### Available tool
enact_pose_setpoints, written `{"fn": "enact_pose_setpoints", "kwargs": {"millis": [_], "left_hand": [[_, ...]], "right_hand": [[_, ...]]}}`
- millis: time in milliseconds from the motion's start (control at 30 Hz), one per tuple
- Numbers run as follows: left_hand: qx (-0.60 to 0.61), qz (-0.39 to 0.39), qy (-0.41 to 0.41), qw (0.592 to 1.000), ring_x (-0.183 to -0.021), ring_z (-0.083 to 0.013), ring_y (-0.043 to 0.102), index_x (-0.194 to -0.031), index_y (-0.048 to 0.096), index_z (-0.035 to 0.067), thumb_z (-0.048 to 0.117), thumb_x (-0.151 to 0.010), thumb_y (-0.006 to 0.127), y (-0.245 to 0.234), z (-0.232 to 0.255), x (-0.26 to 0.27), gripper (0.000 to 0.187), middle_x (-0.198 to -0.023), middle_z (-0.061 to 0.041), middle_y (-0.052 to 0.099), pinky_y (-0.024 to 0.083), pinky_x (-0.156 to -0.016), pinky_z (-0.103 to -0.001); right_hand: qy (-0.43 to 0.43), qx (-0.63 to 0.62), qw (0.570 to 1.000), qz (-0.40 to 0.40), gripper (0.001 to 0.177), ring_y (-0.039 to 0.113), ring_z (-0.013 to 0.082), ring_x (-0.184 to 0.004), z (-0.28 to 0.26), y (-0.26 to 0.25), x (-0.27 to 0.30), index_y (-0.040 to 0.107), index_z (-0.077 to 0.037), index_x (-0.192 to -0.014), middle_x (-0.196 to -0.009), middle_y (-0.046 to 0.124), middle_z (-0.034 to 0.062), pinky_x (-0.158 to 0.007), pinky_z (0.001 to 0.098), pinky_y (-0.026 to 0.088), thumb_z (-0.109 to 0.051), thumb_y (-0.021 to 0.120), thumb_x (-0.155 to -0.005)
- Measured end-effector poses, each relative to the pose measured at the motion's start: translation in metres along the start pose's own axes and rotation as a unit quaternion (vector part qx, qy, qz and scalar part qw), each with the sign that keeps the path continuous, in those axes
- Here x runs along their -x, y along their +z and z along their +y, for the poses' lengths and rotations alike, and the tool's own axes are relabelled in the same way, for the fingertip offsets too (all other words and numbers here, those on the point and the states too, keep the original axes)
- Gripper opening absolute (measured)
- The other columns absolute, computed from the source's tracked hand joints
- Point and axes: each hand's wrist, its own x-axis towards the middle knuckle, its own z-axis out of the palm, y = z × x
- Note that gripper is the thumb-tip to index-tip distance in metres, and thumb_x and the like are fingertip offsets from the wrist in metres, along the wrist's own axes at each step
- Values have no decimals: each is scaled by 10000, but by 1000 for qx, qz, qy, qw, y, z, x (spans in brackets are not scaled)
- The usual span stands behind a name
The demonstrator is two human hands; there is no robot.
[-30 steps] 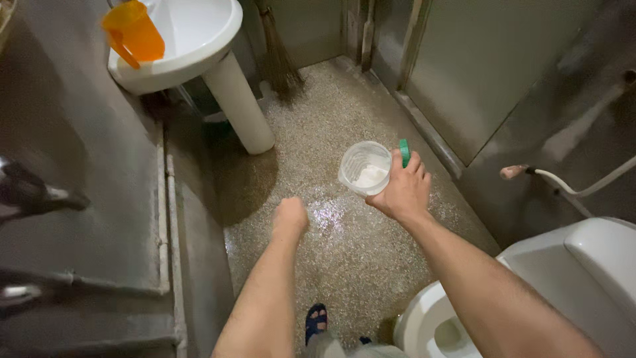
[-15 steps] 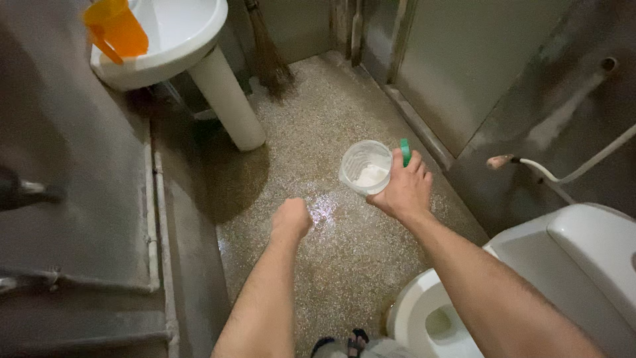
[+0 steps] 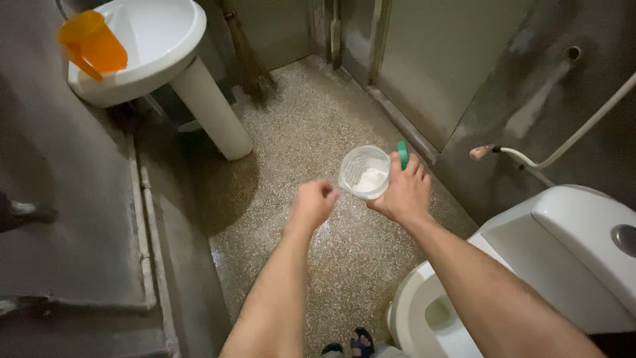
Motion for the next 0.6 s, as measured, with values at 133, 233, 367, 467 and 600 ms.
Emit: {"fn": "enact_pose_setpoints", "kwargs": {"millis": [133, 233, 367, 467, 600], "left_hand": [[145, 163, 73, 973, -764, -195, 754, -917, 759, 44, 192, -840, 720, 3, 10, -16, 171, -849, -105, 786, 602, -745, -353], [180, 167, 127, 961, -729, -183, 751, -893, 750, 21, 172, -817, 727, 5, 17, -20, 170, -804, -114, 783, 603, -714, -342], [127, 60, 179, 974, -739, -178, 759, -946, 780, 53, 196, -812, 752, 19, 20, -29, 198, -849, -113, 795, 620, -734, -333], [38, -44, 187, 981, -797, -203, 760, -993, 803, 94, 226, -814, 761, 36, 12, -42, 226, -931, -103, 794, 603, -785, -353], [-46, -143, 173, 973, -889, -273, 765, -1006, 811, 108, 226, -850, 705, 63, -11, -53, 222, -978, -141, 796, 592, -844, -397]], "right_hand": [[6, 23, 999, -45, 1182, 471, 419, -1308, -7, -6, 5, 380, -76, -1501, -1415, 419, 252, -1049, 513, 400, -501, 920, -539], [14, 41, 997, -71, 1241, 467, 406, -1311, -14, -10, 8, 362, -73, -1508, -1412, 418, 242, -1046, 497, 407, -484, 946, -493], [-1, 64, 993, -99, 1231, 437, 407, -1364, -22, -12, 14, 347, -53, -1515, -1460, 399, 262, -1083, 505, 398, -478, 947, -527], [-19, 86, 983, -158, 1271, 374, 405, -1419, -31, -14, 12, 281, -49, -1547, -1514, 342, 273, -1127, 515, 362, -484, 957, -562], [-44, 92, 974, -201, 1267, 337, 389, -1448, -44, -21, 14, 235, -51, -1568, -1532, 327, 244, -1198, 529, 283, -460, 955, -608]]}}
